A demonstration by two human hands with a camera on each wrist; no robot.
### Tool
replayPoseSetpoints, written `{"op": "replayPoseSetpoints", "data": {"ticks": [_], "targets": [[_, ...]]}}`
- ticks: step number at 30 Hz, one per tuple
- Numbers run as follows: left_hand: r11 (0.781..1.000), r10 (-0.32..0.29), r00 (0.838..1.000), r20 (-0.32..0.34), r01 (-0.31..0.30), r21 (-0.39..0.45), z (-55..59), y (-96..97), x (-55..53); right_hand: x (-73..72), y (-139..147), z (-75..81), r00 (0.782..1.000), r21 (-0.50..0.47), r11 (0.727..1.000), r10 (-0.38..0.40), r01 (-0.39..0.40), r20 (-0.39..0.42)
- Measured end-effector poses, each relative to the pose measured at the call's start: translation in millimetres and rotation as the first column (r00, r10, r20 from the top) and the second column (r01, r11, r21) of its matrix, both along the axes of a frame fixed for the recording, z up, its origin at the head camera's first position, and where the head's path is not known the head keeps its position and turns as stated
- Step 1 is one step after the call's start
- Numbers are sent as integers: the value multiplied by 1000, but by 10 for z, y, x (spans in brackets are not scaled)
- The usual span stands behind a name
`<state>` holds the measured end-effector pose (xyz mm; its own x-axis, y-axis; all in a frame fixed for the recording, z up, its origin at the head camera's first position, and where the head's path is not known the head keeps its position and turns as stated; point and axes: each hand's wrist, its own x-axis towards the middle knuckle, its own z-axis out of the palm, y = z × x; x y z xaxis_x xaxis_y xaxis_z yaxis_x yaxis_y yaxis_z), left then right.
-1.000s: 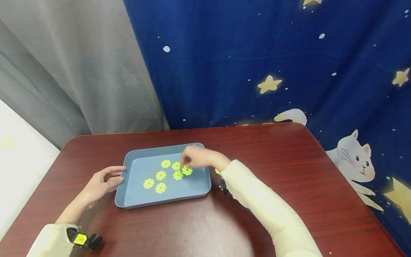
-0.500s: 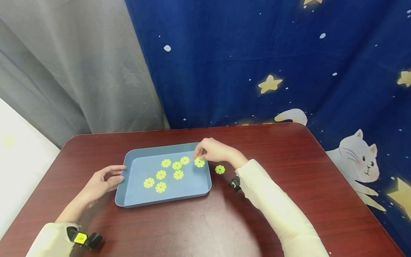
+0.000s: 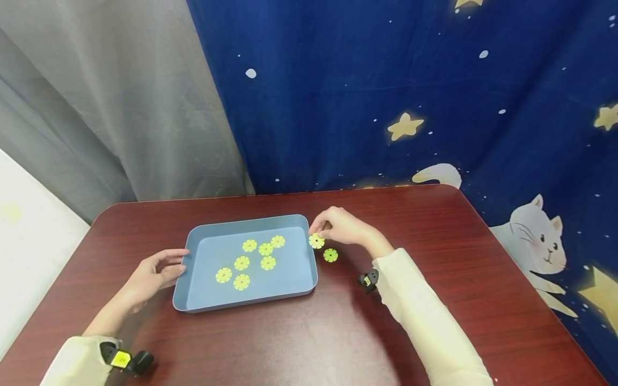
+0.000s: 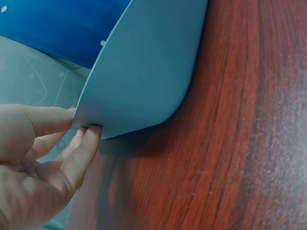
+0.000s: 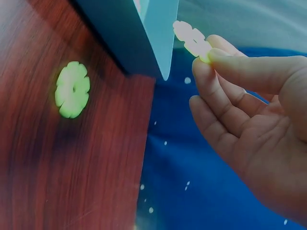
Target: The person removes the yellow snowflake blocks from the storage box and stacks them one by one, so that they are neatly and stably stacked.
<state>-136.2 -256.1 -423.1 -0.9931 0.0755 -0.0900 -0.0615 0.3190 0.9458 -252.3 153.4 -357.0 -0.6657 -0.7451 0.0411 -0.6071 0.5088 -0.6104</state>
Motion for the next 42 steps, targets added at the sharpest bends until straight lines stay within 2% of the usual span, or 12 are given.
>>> {"op": "replayPoseSetpoints", "data": {"ticks": [11, 27, 30, 37, 40, 42], "targets": [[1000, 2, 1000, -3, -3, -18, 2, 6, 4, 0, 212, -197, 992, -31, 994, -100, 103, 73], [1000, 4, 1000, 1, -4, -10, 0, -3, 11, 39, 340, -545, 956, -137, 965, -190, 224, 223], [1000, 4, 1000, 3, -4, -11, 3, -4, 12, 70, 326, -550, 951, -150, 961, -195, 234, 240], [1000, 0, 1000, 3, 0, -3, 7, -4, 1, 232, 235, -341, 951, -152, 961, -189, 230, 244], [1000, -2, 1000, 3, 2, 1, 5, -3, -6, 239, 229, -338, 948, -148, 961, -194, 235, 251], [1000, -4, 1000, 2, 4, 4, 3, -2, -11, 204, 248, -408, 947, -144, 960, -198, 239, 253]]}}
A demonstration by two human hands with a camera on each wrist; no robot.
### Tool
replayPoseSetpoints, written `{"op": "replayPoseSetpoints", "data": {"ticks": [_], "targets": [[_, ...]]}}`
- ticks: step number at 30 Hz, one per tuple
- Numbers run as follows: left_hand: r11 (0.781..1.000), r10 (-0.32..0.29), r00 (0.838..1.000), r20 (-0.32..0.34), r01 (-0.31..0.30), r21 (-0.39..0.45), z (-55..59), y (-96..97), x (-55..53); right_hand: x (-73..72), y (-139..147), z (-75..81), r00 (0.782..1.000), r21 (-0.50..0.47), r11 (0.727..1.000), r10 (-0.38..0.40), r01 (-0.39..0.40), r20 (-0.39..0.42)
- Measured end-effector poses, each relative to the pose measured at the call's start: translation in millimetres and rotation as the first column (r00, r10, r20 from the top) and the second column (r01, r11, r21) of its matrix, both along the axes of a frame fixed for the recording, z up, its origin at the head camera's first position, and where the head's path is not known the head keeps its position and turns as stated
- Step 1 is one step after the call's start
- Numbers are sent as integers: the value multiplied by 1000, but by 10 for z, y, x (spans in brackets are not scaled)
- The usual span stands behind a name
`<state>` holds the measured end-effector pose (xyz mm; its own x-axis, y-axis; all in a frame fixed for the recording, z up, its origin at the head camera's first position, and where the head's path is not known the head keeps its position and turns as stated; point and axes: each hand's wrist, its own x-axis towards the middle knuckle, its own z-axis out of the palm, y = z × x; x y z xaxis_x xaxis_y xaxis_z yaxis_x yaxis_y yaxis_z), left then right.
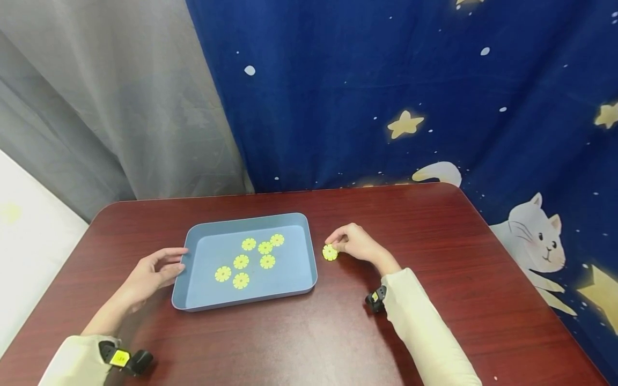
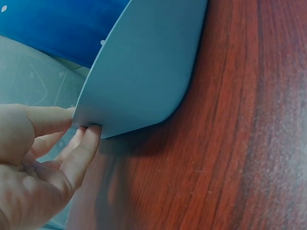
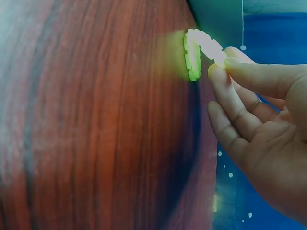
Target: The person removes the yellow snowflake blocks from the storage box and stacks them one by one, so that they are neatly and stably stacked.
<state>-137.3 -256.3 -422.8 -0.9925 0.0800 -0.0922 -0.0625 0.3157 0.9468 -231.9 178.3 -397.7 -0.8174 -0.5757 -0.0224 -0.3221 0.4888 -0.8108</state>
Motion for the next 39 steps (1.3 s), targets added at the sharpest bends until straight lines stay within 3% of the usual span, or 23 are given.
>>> {"op": "replayPoseSetpoints", "data": {"ticks": [7, 39], "targets": [[1000, -2, 1000, -2, 2, 2, 7, 5, 3, -157, 87, -289, 1000, 6, 1000, -8, 9, -17], [1000, 1, 1000, -4, -1, 20, -28, 7, 2, -165, 95, -415, 996, 41, 998, -53, 56, -77]]}}
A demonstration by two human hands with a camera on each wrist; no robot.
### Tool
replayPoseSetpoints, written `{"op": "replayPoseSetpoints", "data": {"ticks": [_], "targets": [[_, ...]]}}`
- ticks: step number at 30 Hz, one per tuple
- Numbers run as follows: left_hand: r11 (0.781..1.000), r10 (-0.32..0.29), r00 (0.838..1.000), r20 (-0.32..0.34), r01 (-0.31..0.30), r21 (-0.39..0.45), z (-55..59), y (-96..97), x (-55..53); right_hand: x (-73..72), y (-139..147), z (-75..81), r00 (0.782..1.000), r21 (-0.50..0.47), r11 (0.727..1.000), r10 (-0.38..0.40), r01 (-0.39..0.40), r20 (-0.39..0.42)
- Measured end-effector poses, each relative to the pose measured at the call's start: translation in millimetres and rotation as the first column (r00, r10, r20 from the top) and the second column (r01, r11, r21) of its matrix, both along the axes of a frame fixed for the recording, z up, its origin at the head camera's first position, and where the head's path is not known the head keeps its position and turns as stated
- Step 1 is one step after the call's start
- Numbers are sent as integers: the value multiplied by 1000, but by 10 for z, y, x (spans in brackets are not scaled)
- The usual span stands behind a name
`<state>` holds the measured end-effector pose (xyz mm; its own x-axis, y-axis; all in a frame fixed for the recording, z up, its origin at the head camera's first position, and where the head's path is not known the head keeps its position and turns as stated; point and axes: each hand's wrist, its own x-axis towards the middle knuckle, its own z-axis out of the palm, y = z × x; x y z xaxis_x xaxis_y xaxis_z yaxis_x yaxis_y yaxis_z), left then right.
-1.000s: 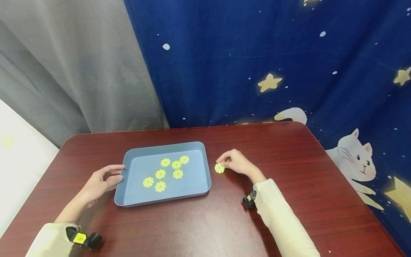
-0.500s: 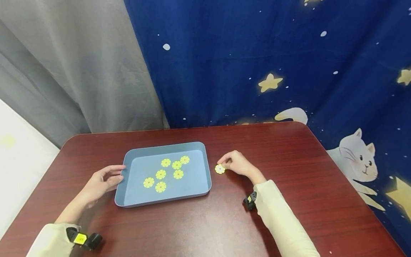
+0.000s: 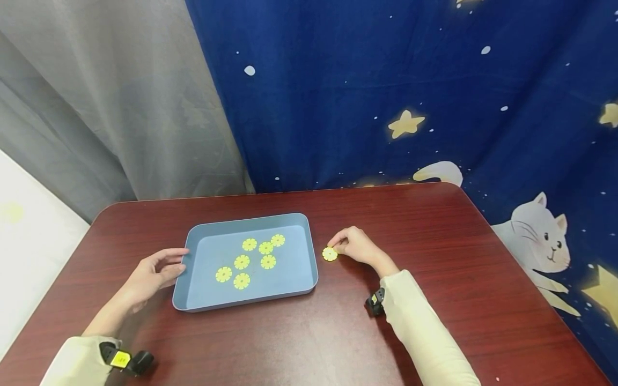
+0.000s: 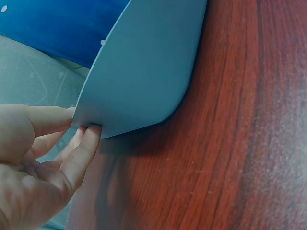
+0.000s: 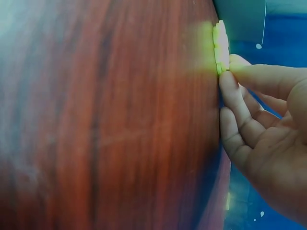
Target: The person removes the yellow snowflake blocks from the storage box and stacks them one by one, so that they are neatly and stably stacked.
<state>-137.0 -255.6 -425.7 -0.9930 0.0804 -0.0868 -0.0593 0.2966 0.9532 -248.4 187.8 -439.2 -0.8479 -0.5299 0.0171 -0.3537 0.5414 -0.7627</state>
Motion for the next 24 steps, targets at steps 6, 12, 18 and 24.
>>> {"op": "replayPoseSetpoints", "data": {"ticks": [6, 12, 18, 24], "targets": [[1000, 2, 1000, 2, -2, 8, 6, 4, -1, -13, -2, -9, 1000, -2, 1000, -11, 11, 20], [1000, 2, 1000, 3, -2, -1, 13, 5, 9, -19, 1, 41, 1000, -27, 1000, -5, 6, 30], [1000, 4, 1000, 2, -4, -7, 9, -1, 7, -18, -55, 148, 1000, -11, 1000, -4, 4, 30], [1000, 5, 1000, 6, -5, 2, -1, -2, -5, 29, -184, 325, 999, 13, 999, 45, -45, -3]]}}
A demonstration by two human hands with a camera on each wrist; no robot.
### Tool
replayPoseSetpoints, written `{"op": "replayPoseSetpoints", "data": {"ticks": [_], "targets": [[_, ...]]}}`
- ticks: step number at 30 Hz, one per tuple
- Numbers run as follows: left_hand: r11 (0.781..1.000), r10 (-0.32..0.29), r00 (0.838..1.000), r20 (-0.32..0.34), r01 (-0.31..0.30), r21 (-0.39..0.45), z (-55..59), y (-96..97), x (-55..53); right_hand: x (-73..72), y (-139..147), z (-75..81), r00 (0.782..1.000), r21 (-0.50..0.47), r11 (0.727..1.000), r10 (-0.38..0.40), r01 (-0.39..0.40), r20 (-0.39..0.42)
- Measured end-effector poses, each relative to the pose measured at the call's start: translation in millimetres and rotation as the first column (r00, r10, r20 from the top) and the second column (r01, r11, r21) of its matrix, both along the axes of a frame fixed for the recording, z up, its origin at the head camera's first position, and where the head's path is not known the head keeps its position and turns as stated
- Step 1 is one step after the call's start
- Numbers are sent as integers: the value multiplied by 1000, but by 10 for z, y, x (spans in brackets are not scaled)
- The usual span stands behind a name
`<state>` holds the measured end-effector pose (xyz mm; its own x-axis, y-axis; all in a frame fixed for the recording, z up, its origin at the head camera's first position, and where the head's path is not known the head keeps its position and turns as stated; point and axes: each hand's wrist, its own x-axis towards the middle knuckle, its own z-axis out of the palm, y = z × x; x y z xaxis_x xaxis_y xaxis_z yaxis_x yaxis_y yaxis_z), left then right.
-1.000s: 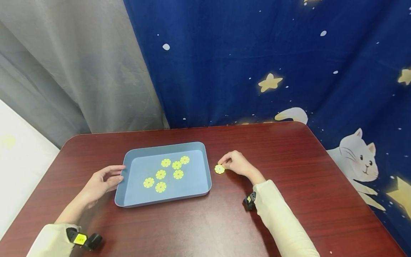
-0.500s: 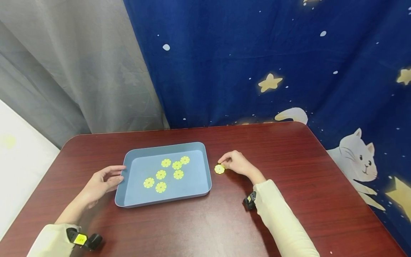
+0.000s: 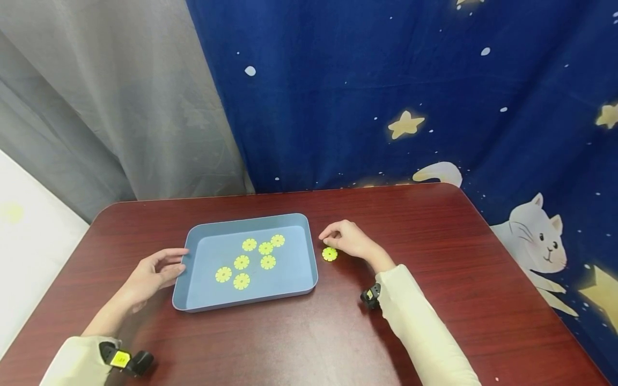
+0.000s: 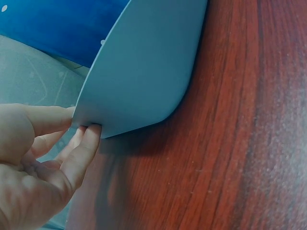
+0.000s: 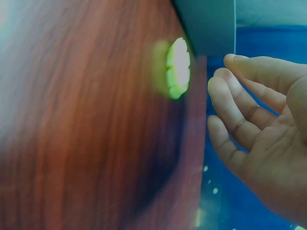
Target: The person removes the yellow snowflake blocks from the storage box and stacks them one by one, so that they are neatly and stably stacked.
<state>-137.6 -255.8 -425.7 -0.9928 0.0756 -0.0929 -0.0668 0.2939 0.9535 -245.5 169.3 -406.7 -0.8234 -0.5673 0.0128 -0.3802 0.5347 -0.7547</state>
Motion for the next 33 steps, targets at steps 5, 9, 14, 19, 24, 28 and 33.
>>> {"op": "replayPoseSetpoints", "data": {"ticks": [5, 9, 14, 19, 24, 28, 33], "targets": [[1000, -2, 1000, 1, 2, 2, 1, 1, 2, 15, -111, 87, 998, -1, 998, 56, -56, -34], [1000, -4, 1000, 2, 4, 0, 11, 1, 2, -12, -193, 105, 994, 14, 995, 102, -101, -45], [1000, -5, 1000, 2, 5, -3, 14, -2, 2, 1, -333, 212, 985, 49, 986, 163, -160, -57], [1000, -10, 1000, -1, 10, -1, 12, -4, 3, 8, -492, 304, 970, 90, 969, 236, -230, -64], [1000, -11, 1000, 0, 11, 3, 10, -1, 5, -23, -646, 312, 953, 119, 949, 298, -291, -53], [1000, -10, 1000, 1, 10, 3, 3, -1, 4, -58, -752, 291, 946, 111, 941, 324, -319, -27], [1000, -7, 1000, -2, 7, 11, -4, -1, 5, -98, -882, 288, 943, 79, 940, 333, -333, 14]]}}
